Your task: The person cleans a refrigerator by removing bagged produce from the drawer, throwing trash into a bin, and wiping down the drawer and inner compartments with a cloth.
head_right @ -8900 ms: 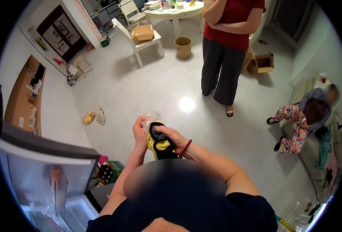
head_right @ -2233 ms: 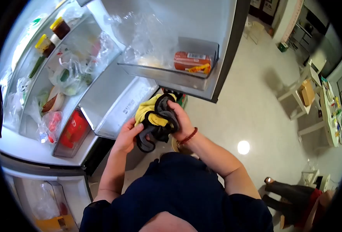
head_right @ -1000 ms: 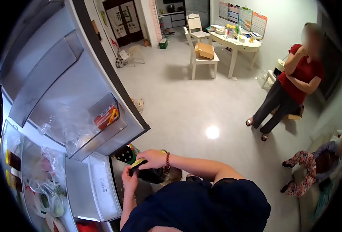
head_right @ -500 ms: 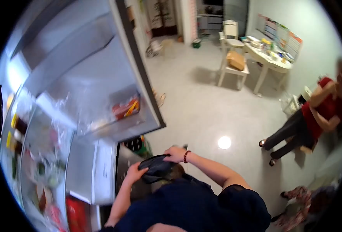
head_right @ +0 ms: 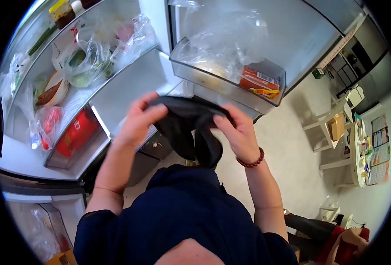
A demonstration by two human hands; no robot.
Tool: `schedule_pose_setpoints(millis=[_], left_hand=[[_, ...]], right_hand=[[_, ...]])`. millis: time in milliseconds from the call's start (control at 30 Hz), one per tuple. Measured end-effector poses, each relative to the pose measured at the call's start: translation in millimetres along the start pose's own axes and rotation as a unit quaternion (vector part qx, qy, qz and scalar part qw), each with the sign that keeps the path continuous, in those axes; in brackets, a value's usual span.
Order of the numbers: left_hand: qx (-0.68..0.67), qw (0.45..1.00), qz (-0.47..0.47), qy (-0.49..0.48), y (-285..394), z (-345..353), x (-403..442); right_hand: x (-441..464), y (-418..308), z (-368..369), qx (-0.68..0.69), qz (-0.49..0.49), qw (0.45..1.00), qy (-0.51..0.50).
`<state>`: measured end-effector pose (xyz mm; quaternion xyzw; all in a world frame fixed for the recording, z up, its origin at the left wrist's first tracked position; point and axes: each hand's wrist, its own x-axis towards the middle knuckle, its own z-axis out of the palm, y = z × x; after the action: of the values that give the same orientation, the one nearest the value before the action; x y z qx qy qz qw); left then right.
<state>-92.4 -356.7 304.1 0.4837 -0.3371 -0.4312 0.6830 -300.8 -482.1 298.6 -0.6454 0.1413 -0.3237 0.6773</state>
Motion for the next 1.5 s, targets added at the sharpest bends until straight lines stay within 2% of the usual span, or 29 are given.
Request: schedule_pose_setpoints(millis=[33, 67, 100, 133, 167, 200, 233, 300, 333, 367, 433, 467, 500, 533, 567, 633, 700, 800, 933, 1033, 1067, 1133, 1167, 1233, 1267, 1400, 1500], left_hand=[[-0.009, 0.997, 0.075, -0.029, 19, -17, 5], [-0.027, 0.993, 0.118, -0.013, 39, -30, 7], [-0.058, 0.978, 0.197, -0.025, 63, -34, 8], [-0.087, 0.964, 0.252, -0.015, 81, -41, 9], [-0.055, 0.941, 0.323, -0.087, 99, -54, 15], [-0.014, 0.936, 0.35, -0.026, 112, -57, 14], [0.022, 0.922, 0.387, -0.009, 122, -59, 16], [0.098, 0.915, 0.391, 0.003, 123, -123, 28], [0.154, 0.906, 0.393, 0.013, 122, -119, 29], [0.211, 0.895, 0.392, 0.024, 120, -115, 30], [0.298, 0.915, 0.269, 0.034, 104, -132, 33], [0.359, 0.921, 0.147, 0.01, 98, -139, 33], [0.526, 0.849, 0.05, -0.028, 93, -152, 38], [0.638, 0.764, 0.005, -0.094, 83, -162, 41], [0.707, 0.699, -0.031, -0.099, 70, -168, 41], [0.713, 0.686, -0.066, -0.132, 49, -181, 60], [0.732, 0.652, -0.107, -0.166, 29, -184, 84], [0.782, 0.543, -0.171, -0.255, -26, -190, 128], [0.779, 0.428, -0.259, -0.378, -76, -196, 150], [0.762, 0.52, -0.274, -0.273, -117, -204, 144], [0.725, 0.551, -0.313, -0.268, -122, -203, 152], [0.712, 0.587, -0.297, -0.246, -134, -213, 178], [0.705, 0.605, -0.286, -0.233, -143, -219, 193], [0.698, 0.686, -0.189, -0.08, -163, -225, 217], [0.649, 0.739, -0.171, -0.052, -169, -223, 222], [0.599, 0.799, -0.027, -0.035, -198, -217, 210], [0.58, 0.804, 0.005, -0.13, -191, -204, 198]], right_hand=[[16, -3, 18, 0.001, -0.059, 0.998, 0.001], [28, -22, 43, -0.023, -0.125, 0.992, 0.005], [43, -38, 59, -0.087, -0.235, 0.968, -0.015], [60, -48, 69, -0.098, -0.301, 0.948, -0.043], [78, -54, 82, -0.104, -0.386, 0.916, -0.035], [95, -56, 93, -0.089, -0.427, 0.899, -0.03], [106, -60, 100, -0.087, -0.436, 0.894, -0.047], [135, -53, 117, -0.1, -0.493, 0.863, -0.044], [144, -45, 120, -0.075, -0.447, 0.889, -0.062], [151, -34, 121, -0.126, -0.406, 0.904, -0.05], [171, 5, 123, -0.217, -0.363, 0.905, -0.037], [179, 25, 122, -0.329, -0.356, 0.873, -0.062], [183, 45, 120, -0.437, -0.34, 0.828, -0.086], [179, 69, 116, -0.473, -0.281, 0.83, -0.089], [171, 87, 113, -0.507, -0.221, 0.828, -0.092], [160, 107, 110, -0.487, -0.158, 0.852, -0.11], [149, 121, 110, -0.505, -0.156, 0.843, -0.099], [144, 140, 109, -0.529, -0.211, 0.82, -0.063], [146, 142, 112, -0.506, -0.209, 0.836, -0.052], [146, 141, 110, -0.501, -0.198, 0.841, -0.06], [147, 140, 110, -0.499, -0.198, 0.841, -0.06], [147, 143, 112, -0.499, -0.206, 0.84, -0.055], [147, 142, 111, -0.499, -0.203, 0.84, -0.061], [149, 142, 110, -0.502, -0.19, 0.841, -0.069], [150, 146, 108, -0.502, -0.202, 0.838, -0.068], [152, 145, 109, -0.511, -0.192, 0.834, -0.083], [154, 144, 108, -0.516, -0.188, 0.831, -0.094]])
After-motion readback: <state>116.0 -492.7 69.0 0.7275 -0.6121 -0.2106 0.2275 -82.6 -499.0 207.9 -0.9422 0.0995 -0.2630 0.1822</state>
